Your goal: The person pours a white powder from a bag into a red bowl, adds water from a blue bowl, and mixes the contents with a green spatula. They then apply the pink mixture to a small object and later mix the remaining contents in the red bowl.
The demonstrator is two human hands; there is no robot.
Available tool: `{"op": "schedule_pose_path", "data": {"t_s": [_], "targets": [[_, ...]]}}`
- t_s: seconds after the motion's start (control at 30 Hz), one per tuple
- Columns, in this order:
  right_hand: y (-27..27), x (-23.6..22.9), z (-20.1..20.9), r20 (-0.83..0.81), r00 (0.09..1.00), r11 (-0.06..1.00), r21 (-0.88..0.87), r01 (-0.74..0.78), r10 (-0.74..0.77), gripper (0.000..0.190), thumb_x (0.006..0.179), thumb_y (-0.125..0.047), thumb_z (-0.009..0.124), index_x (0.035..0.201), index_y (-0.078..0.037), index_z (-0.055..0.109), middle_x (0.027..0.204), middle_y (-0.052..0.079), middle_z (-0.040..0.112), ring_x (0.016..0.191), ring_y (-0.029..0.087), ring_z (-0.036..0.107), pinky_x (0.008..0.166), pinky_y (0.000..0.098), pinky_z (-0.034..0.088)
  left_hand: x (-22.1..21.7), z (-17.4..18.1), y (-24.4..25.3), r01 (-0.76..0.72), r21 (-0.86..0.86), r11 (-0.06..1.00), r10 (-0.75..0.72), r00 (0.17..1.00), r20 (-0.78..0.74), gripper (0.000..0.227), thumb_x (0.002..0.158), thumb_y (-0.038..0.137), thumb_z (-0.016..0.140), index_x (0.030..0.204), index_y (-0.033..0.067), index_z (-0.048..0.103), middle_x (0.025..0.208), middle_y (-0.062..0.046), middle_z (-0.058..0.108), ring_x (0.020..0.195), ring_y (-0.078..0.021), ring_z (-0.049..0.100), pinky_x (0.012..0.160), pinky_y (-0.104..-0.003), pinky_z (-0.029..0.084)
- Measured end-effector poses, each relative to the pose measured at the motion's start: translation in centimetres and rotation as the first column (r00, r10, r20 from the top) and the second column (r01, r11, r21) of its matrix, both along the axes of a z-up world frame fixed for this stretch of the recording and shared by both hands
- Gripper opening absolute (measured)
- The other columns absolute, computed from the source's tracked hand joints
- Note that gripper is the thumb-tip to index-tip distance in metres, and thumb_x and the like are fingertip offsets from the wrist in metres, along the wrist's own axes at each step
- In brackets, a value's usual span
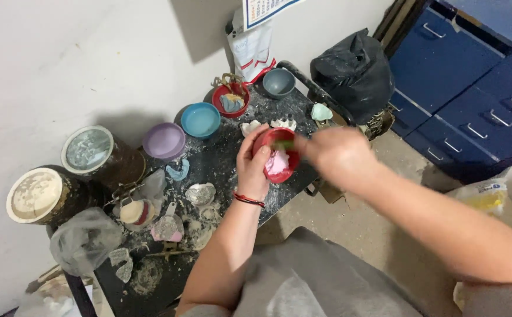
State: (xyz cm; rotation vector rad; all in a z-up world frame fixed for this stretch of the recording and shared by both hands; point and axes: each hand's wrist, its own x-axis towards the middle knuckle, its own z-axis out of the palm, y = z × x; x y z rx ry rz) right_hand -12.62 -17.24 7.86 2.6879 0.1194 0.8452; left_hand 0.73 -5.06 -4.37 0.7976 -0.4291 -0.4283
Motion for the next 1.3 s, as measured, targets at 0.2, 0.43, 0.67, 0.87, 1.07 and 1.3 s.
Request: {"op": "schedule_pose_path", "data": {"t_s": [0.2, 0.43, 0.67, 0.87, 1.07, 1.3], "targets": [[-0.5, -0.5, -4.1, -0.269, 0.949, 0.920, 0.304, 0.246, -0.165, 0.028, 0.100, -0.024, 0.064, 0.125, -0.013, 0.072, 0.073, 0.010, 0.072, 0.067, 0.024, 0.073, 0.062, 0.0349, 0.060, 0.2, 0.4, 1.0, -0.050, -0.164, 0.985, 0.038, 0.996, -0.077, 0.054, 0.083, 0.020, 0.082, 0.130, -0.0013, 0.067, 0.116, -0.022, 0.072, 0.103, -0.0276, 0.073, 0.084, -0.040, 0.064], [6.9, -1.7, -9.7, -0.417, 0.906, 0.350, 0.861, 0.368, 0.074, 0.042, 0.101, -0.031, 0.061, 0.131, -0.002, 0.065, 0.083, 0.026, 0.077, 0.080, 0.046, 0.076, 0.071, 0.0556, 0.060, 0.7, -1.8, 1.7, -0.091, -0.335, 0.938, 0.089, 0.996, -0.020, 0.065, 0.086, 0.040, 0.081, 0.129, -0.0048, 0.061, 0.121, -0.024, 0.067, 0.113, -0.0363, 0.071, 0.093, -0.049, 0.062], [5.9, -2.5, -8.8, -0.236, 0.925, -0.439, 0.826, 0.352, 0.299, 0.033, 0.103, -0.013, 0.056, 0.126, 0.007, 0.069, 0.049, 0.005, 0.052, 0.036, 0.011, 0.047, 0.034, 0.0218, 0.039, 0.0, -2.2, 2.1, -0.218, -0.240, 0.946, 0.182, 0.970, -0.163, 0.063, 0.094, 0.051, 0.070, 0.135, 0.0039, 0.062, 0.134, -0.015, 0.063, 0.123, -0.0312, 0.065, 0.105, -0.047, 0.054], [2.4, -4.9, -9.5, -0.365, 0.917, -0.382, 0.834, 0.399, 0.162, 0.036, 0.106, -0.018, 0.053, 0.131, 0.005, 0.066, 0.055, 0.009, 0.050, 0.039, 0.013, 0.047, 0.034, 0.0259, 0.037, -0.5, -10.2, 2.9, -0.280, 0.217, 0.935, 0.354, 0.752, -0.557, 0.037, 0.105, 0.033, 0.046, 0.133, 0.0207, 0.067, 0.133, -0.012, 0.066, 0.126, -0.0344, 0.060, 0.109, -0.055, 0.046], [-0.5, -5.3, -12.5, -0.360, 0.900, -0.306, 0.852, 0.425, 0.247, 0.032, 0.112, -0.023, 0.052, 0.083, -0.010, 0.055, 0.063, 0.004, 0.044, 0.049, 0.012, 0.030, 0.046, 0.0287, 0.020, -0.8, -13.7, 4.8, -0.274, 0.595, 0.756, 0.425, 0.896, -0.127, 0.039, 0.103, 0.017, 0.040, 0.129, 0.0136, 0.069, 0.133, -0.009, 0.070, 0.119, -0.0257, 0.067, 0.100, -0.035, 0.054], [0.5, -3.6, -9.7, -0.400, 0.900, -0.115, 0.899, 0.422, 0.175, 0.038, 0.117, -0.023, 0.051, 0.080, -0.013, 0.049, 0.059, 0.004, 0.036, 0.045, 0.010, 0.030, 0.038, 0.0276, 0.019, -4.7, -9.3, 10.7, -0.575, 0.583, 0.573, 0.249, 0.801, 0.545, 0.039, 0.111, 0.017, 0.035, 0.132, 0.0076, 0.068, 0.144, -0.015, 0.065, 0.133, -0.0298, 0.063, 0.115, -0.045, 0.049]]}}
